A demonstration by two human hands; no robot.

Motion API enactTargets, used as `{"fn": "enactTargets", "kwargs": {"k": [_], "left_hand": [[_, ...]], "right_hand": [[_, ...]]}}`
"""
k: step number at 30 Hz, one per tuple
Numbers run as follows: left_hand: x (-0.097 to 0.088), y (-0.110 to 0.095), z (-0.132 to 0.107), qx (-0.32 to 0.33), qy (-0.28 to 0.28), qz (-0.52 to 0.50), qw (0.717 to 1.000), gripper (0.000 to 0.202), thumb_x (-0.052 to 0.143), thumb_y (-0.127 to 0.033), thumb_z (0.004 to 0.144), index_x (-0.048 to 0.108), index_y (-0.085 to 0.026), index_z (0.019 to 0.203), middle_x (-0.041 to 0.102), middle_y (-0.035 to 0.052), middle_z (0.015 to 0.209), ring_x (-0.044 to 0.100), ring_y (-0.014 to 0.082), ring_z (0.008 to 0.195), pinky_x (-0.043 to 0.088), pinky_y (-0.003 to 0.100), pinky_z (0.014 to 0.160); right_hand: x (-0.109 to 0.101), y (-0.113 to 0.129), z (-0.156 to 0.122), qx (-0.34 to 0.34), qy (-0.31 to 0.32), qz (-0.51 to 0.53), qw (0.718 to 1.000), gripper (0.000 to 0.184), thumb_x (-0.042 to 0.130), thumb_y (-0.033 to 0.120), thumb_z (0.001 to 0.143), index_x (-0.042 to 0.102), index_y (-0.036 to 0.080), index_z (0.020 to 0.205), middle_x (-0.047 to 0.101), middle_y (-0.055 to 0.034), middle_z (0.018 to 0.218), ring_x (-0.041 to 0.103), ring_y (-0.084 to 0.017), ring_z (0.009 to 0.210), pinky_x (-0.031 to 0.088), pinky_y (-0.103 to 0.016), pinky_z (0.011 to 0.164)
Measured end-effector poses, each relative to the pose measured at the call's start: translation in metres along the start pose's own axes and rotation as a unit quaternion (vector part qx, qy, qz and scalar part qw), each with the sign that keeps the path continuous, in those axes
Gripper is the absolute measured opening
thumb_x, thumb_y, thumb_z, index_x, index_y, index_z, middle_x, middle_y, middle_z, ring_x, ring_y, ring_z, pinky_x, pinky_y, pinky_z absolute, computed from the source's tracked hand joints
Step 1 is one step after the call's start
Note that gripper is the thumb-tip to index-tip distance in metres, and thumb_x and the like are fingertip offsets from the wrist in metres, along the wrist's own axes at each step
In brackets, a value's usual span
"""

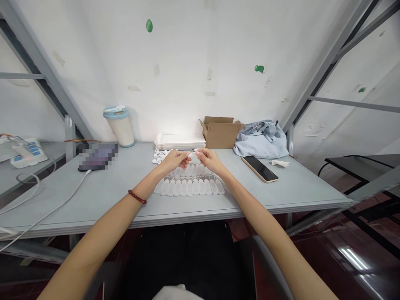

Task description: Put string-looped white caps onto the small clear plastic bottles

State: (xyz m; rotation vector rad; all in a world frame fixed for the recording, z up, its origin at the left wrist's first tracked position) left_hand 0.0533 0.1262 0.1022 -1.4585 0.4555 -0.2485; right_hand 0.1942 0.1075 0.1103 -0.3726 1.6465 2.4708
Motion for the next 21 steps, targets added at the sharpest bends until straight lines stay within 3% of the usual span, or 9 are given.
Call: {"fn": "enactTargets", "kwargs": {"k": [6,10,13,17,21], "left_hand": [[0.001,-0.017,-0.005,0.115,-0.002,0.113,0.987,0.037,0.067,-0.053,0.071,0.065,-0.016,0.071,0.064,0.0051,0.068,0.060,0.0189,0.065,0.047,0.033,0.066],[0.000,-0.023,-0.007,0.171,-0.046,0.208,0.962,0.025,0.062,-0.044,0.075,0.066,-0.019,0.073,0.065,0.0038,0.066,0.058,0.0197,0.064,0.043,0.032,0.066],[0.000,-0.028,-0.010,0.195,-0.073,0.223,0.952,0.021,0.062,-0.040,0.074,0.067,-0.020,0.074,0.067,0.0036,0.069,0.059,0.0205,0.067,0.043,0.032,0.069],[0.001,-0.026,-0.009,0.196,-0.072,0.202,0.957,0.026,0.061,-0.044,0.077,0.068,-0.019,0.077,0.068,0.0043,0.072,0.059,0.0205,0.070,0.044,0.031,0.071],[0.003,-0.011,0.000,0.146,-0.011,0.171,0.974,0.042,0.055,-0.057,0.080,0.068,-0.018,0.073,0.069,0.0075,0.079,0.062,0.0225,0.078,0.046,0.030,0.067]], "right_hand": [[-0.003,-0.002,0.000,0.013,-0.012,-0.001,1.000,0.042,0.055,0.059,0.077,0.053,0.018,0.071,0.044,0.0032,0.059,0.037,-0.008,0.047,0.032,-0.023,0.044],[-0.002,-0.007,0.000,0.037,-0.013,0.010,0.999,0.048,0.055,0.065,0.074,0.046,0.019,0.064,0.040,0.0038,0.056,0.036,-0.007,0.045,0.030,-0.023,0.042],[-0.001,-0.010,0.000,0.055,-0.012,0.033,0.998,0.052,0.056,0.069,0.072,0.040,0.020,0.062,0.036,0.0053,0.053,0.032,-0.006,0.042,0.028,-0.023,0.041],[-0.001,-0.008,0.000,0.062,-0.007,0.066,0.996,0.053,0.057,0.070,0.072,0.039,0.021,0.062,0.035,0.0062,0.052,0.032,-0.006,0.041,0.028,-0.023,0.041],[0.000,-0.003,0.000,0.031,-0.002,0.069,0.997,0.050,0.058,0.068,0.073,0.048,0.019,0.068,0.041,0.0054,0.054,0.036,-0.006,0.041,0.030,-0.023,0.042]]}}
Point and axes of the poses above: each hand's wrist, its own z-axis towards the middle knuckle, its own x-axis out of the palm, y = z × x, the point moved 7 cm from there along z, towards the middle knuckle
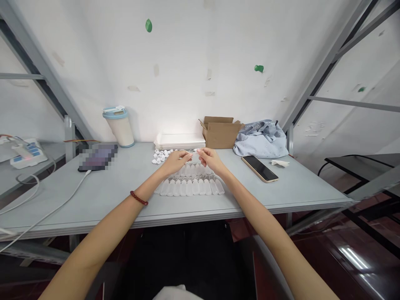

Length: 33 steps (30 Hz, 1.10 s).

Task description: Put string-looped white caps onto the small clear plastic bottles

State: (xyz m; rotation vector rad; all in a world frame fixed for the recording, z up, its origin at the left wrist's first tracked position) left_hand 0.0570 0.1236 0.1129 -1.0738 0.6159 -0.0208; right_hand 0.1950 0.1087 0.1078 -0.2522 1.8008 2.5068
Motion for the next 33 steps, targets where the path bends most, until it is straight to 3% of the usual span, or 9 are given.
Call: {"fn": "enactTargets", "kwargs": {"k": [6,11,15,20,26,30,33], "left_hand": [[0.000,0.007,-0.001,-0.087,0.015,-0.088,0.992,0.047,0.061,-0.062,0.073,0.069,-0.016,0.073,0.067,0.0100,0.076,0.060,0.0214,0.072,0.046,0.033,0.064],[0.001,0.006,-0.004,-0.137,0.018,-0.163,0.977,0.050,0.068,-0.063,0.066,0.066,-0.014,0.062,0.060,0.0079,0.063,0.054,0.0168,0.060,0.042,0.033,0.060],[0.001,0.003,-0.003,-0.107,0.003,-0.142,0.984,0.050,0.069,-0.064,0.064,0.068,-0.014,0.064,0.065,0.0087,0.065,0.056,0.0181,0.066,0.045,0.033,0.066],[-0.004,-0.008,-0.002,-0.035,-0.015,-0.012,0.999,0.046,0.058,-0.058,0.075,0.071,-0.014,0.071,0.069,0.0059,0.069,0.058,0.0181,0.070,0.044,0.029,0.067],[-0.002,-0.025,-0.005,0.069,-0.007,0.119,0.990,0.040,0.048,-0.046,0.085,0.064,-0.016,0.065,0.065,0.0010,0.065,0.055,0.0150,0.064,0.042,0.026,0.065],[0.000,-0.020,-0.002,0.067,0.000,0.133,0.989,0.038,0.047,-0.045,0.085,0.065,-0.016,0.069,0.068,0.0025,0.073,0.058,0.0162,0.069,0.043,0.026,0.066],[-0.014,-0.008,0.003,0.042,-0.015,0.127,0.991,0.035,0.048,-0.045,0.084,0.069,-0.016,0.085,0.072,0.0050,0.088,0.062,0.0193,0.080,0.046,0.027,0.071]], "right_hand": [[0.001,0.007,-0.003,-0.043,-0.001,-0.057,0.997,0.044,0.061,0.059,0.073,0.061,0.017,0.086,0.053,0.0025,0.061,0.044,-0.010,0.050,0.037,-0.024,0.049],[0.003,0.015,-0.007,-0.070,0.002,-0.105,0.992,0.036,0.061,0.050,0.076,0.068,0.016,0.086,0.054,0.0017,0.060,0.045,-0.011,0.055,0.036,-0.023,0.053],[0.001,0.016,-0.008,-0.064,-0.010,-0.103,0.993,0.036,0.060,0.050,0.077,0.068,0.015,0.079,0.044,0.0038,0.054,0.036,-0.009,0.051,0.030,-0.023,0.050],[-0.001,0.013,-0.007,-0.039,-0.024,-0.046,0.998,0.040,0.059,0.054,0.074,0.060,0.015,0.066,0.039,0.0047,0.051,0.031,-0.007,0.048,0.025,-0.023,0.046],[0.003,0.006,-0.008,0.033,-0.016,0.042,0.998,0.045,0.066,0.058,0.067,0.050,0.017,0.059,0.028,0.0080,0.048,0.022,-0.005,0.042,0.017,-0.023,0.042],[0.003,0.001,-0.006,0.049,-0.026,0.062,0.997,0.045,0.069,0.058,0.065,0.049,0.018,0.059,0.030,0.0082,0.047,0.025,-0.005,0.041,0.021,-0.023,0.041],[-0.006,-0.004,-0.002,0.047,-0.063,0.043,0.996,0.039,0.066,0.052,0.069,0.052,0.017,0.063,0.036,0.0071,0.047,0.031,-0.006,0.040,0.026,-0.022,0.041]]}}
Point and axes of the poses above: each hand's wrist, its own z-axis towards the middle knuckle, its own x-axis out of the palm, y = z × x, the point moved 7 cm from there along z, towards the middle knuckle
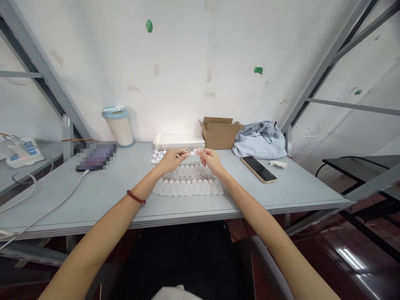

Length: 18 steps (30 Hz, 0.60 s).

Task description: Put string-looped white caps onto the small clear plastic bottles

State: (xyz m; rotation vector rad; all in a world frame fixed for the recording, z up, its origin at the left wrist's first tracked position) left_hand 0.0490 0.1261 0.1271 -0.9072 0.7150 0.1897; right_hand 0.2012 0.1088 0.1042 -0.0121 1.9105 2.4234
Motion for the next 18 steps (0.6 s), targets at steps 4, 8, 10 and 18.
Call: {"fn": "enactTargets", "kwargs": {"k": [4,8,10,18], "left_hand": [[-0.035,0.033,0.004,-0.062,-0.053,0.135,0.988,0.029,0.049,-0.032,0.082,0.070,-0.015,0.090,0.073,0.0085,0.097,0.063,0.0224,0.090,0.046,0.030,0.084],[-0.064,0.066,0.002,-0.130,-0.045,0.282,0.950,0.030,0.050,-0.026,0.077,0.071,-0.013,0.095,0.072,0.0120,0.100,0.064,0.0271,0.094,0.047,0.032,0.081],[-0.070,0.079,-0.001,-0.160,-0.010,0.308,0.938,0.030,0.054,-0.027,0.075,0.071,-0.014,0.096,0.073,0.0112,0.097,0.065,0.0269,0.091,0.047,0.031,0.076],[-0.066,0.104,-0.006,-0.201,0.067,0.333,0.919,0.025,0.062,-0.024,0.062,0.070,-0.017,0.085,0.073,0.0075,0.086,0.066,0.0264,0.085,0.044,0.026,0.064]], "right_hand": [[-0.023,-0.004,0.010,-0.009,-0.072,-0.038,0.997,0.023,0.056,0.037,0.078,0.059,0.015,0.072,0.047,0.0037,0.054,0.037,-0.007,0.044,0.030,-0.020,0.041],[-0.042,-0.011,0.019,0.005,-0.102,-0.074,0.992,0.025,0.049,0.028,0.080,0.065,0.013,0.090,0.060,-0.0026,0.073,0.046,-0.010,0.056,0.035,-0.019,0.044],[-0.047,-0.016,0.022,0.015,-0.106,-0.116,0.987,0.032,0.047,0.027,0.081,0.066,0.013,0.102,0.065,-0.0045,0.081,0.051,-0.011,0.062,0.038,-0.019,0.047],[-0.043,-0.018,0.025,-0.049,-0.074,-0.370,0.925,0.034,0.057,0.021,0.080,0.070,0.015,0.110,0.072,-0.0055,0.101,0.062,-0.017,0.077,0.047,-0.029,0.082]]}}
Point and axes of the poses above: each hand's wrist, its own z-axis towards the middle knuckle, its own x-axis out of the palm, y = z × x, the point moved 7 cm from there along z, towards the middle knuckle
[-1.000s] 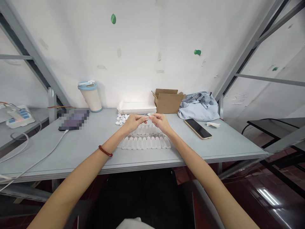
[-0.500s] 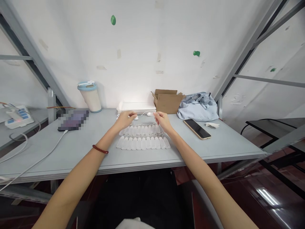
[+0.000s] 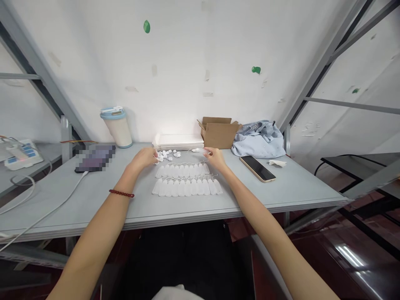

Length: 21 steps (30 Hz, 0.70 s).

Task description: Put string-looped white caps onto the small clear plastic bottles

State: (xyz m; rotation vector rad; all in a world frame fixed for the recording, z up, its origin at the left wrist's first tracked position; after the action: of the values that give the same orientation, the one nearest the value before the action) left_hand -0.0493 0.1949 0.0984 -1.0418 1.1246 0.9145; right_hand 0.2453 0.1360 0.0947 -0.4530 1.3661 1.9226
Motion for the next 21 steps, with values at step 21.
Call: {"fn": "enactTargets", "kwargs": {"k": [21], "left_hand": [[0.007,-0.008,0.000,0.022,0.023,-0.047,0.998,0.017,0.059,-0.026,0.057,0.068,-0.021,0.070,0.073,0.0072,0.081,0.067,0.0246,0.078,0.045,0.025,0.060]], "right_hand": [[0.004,-0.023,0.005,0.037,0.000,-0.022,0.999,0.027,0.060,0.023,0.080,0.059,0.014,0.106,0.067,-0.0023,0.079,0.057,-0.015,0.071,0.040,-0.025,0.068]]}}
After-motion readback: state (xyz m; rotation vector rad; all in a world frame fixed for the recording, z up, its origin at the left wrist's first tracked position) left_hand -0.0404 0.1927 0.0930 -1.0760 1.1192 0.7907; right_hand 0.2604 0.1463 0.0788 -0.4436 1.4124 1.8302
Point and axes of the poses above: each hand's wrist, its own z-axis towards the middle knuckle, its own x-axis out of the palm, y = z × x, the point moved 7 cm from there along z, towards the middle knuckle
